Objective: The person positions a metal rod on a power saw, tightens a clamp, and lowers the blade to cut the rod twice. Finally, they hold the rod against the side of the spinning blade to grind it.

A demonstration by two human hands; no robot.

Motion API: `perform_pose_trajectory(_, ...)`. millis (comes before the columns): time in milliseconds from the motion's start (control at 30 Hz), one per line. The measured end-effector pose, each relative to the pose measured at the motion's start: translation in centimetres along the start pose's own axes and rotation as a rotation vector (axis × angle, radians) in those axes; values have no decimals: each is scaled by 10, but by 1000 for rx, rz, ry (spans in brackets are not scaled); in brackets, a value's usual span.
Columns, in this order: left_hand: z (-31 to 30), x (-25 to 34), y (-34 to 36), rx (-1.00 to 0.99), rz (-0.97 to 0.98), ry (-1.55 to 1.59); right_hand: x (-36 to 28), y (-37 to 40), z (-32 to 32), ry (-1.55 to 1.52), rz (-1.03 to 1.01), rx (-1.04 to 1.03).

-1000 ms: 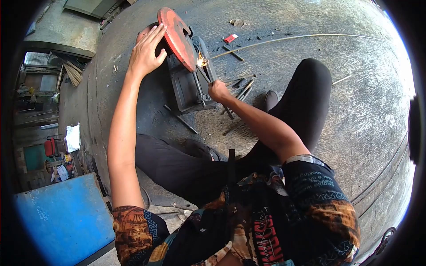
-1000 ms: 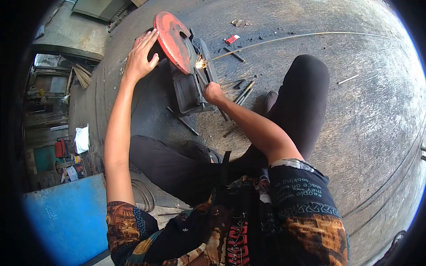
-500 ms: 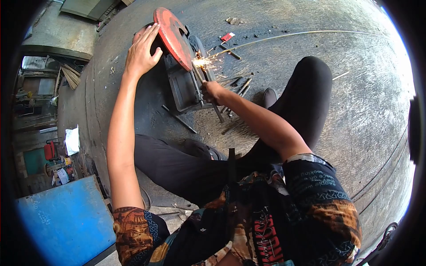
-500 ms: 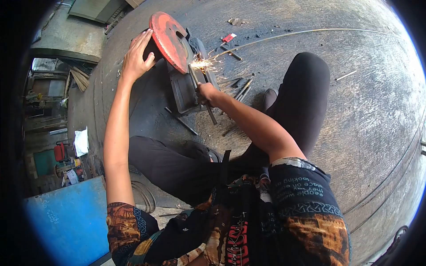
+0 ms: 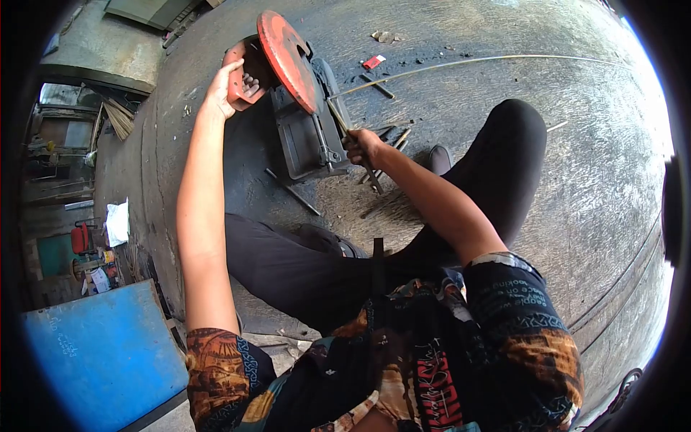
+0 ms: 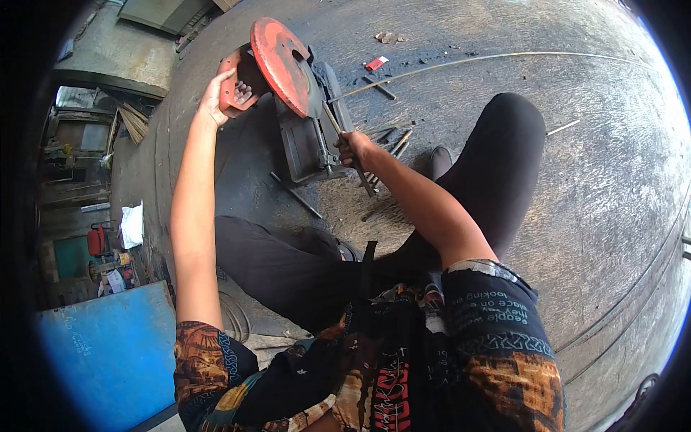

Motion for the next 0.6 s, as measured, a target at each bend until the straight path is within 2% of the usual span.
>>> perform_pose_trajectory(67,1,-3,5,14,46,0,3,1,5,-20,-13,31)
perform_pose_trajectory(167,-1,-2,7,23,100,-8,1,-3,2,173,-223,180)
perform_pose_trajectory(300,2,-3,11,32,132,-37,2,-15,-3,260,-297,203)
perform_pose_trajectory(367,2,-3,7,34,158,-66,2,-17,-1,502,-481,404)
perform_pose_trajectory(400,1,-1,5,64,146,-107,4,-19,1,501,-480,403)
perform_pose_trajectory(467,-4,1,0,92,131,-151,2,-12,5,821,-716,592)
perform_pose_trajectory(500,-6,4,-1,166,280,-334,3,-10,5,818,-714,595)
perform_pose_trajectory(533,-5,7,1,237,429,-516,3,-5,8,871,-797,619)
perform_pose_trajectory(567,-2,16,4,516,695,-883,2,0,10,924,-882,643)
perform_pose_trajectory(600,0,14,5,513,693,-885,2,3,11,922,-878,645)
Point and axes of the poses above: each hand's wrist, its own y-axis away from the middle knuckle, its own z-axis out of the palm, x = y × z, the point moved 2 cm from there along -y, towards the middle knuckle, and after that the axes turned 10 degrees about x, right-handed, at the moved point
